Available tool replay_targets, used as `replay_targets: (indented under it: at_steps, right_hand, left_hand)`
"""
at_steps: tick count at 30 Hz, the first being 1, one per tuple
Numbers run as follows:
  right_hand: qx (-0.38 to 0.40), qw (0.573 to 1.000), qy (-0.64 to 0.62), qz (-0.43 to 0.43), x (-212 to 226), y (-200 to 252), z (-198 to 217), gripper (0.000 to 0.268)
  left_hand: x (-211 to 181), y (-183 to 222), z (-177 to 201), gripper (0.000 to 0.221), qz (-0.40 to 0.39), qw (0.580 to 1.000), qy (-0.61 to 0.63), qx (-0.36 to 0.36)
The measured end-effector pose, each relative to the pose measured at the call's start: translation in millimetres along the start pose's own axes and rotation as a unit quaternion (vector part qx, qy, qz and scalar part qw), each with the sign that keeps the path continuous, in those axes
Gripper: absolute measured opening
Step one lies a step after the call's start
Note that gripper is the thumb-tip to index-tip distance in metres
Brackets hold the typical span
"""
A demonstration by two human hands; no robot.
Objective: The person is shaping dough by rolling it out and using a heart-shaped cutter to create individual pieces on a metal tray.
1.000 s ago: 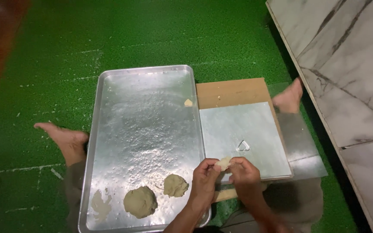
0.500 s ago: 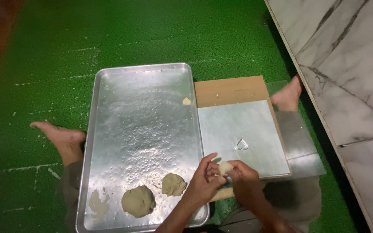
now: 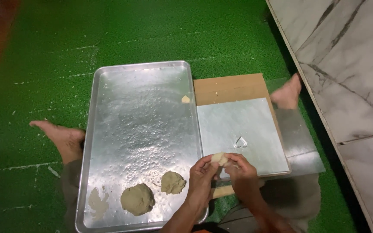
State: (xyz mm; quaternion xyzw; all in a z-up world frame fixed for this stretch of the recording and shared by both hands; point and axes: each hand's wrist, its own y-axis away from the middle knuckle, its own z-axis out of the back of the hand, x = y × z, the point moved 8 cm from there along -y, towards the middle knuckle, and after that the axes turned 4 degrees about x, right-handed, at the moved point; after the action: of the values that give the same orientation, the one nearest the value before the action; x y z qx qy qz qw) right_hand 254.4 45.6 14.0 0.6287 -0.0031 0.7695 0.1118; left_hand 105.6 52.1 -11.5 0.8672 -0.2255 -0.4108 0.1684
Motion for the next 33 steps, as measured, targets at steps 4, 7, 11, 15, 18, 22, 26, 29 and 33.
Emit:
replay_targets:
  at_steps: [4,7,11,15,18,22,26,29,33]
  right_hand:
    - [-0.005,0.983,-0.096,-0.154,-6,14,2,0.041]
    - [0.035,0.963,0.268,-0.013,3,11,3,0.032]
    - [0.046,0.973,0.218,0.052,7,19,-2,0.021]
    - [0.062,0.994,0.087,-0.020,-30,14,10,0.011]
    - [0.020,0.984,-0.091,-0.154,-32,14,9,0.015]
    - [0.017,0.994,0.040,-0.096,-26,15,10,0.036]
    - [0.043,0.995,0.088,-0.031,-42,16,8,0.039]
    - [0.050,0.984,0.119,-0.122,-42,21,11,0.032]
    - [0.092,0.958,0.170,-0.213,-20,20,14,0.031]
  left_hand:
    - [2,10,-4,0.040,0.044,0.996,-0.068,0.043]
    - [-7,20,-11,0.038,0.036,0.967,-0.242,0.076]
    - [-14,24,-8,0.021,0.035,0.949,-0.313,0.015]
    - [5,11,4,0.009,0.062,0.978,-0.189,0.066]
    - [8,3,1,0.012,0.075,0.991,-0.065,0.088]
    - [11,-3,-1,0.060,0.092,0.993,-0.002,0.070]
    - [9,-1,1,0.021,0.069,0.991,-0.105,0.054]
    - [6,9,-5,0.011,0.077,0.984,-0.149,0.059]
    - [-11,26,-27,0.017,0.085,0.965,-0.228,0.102]
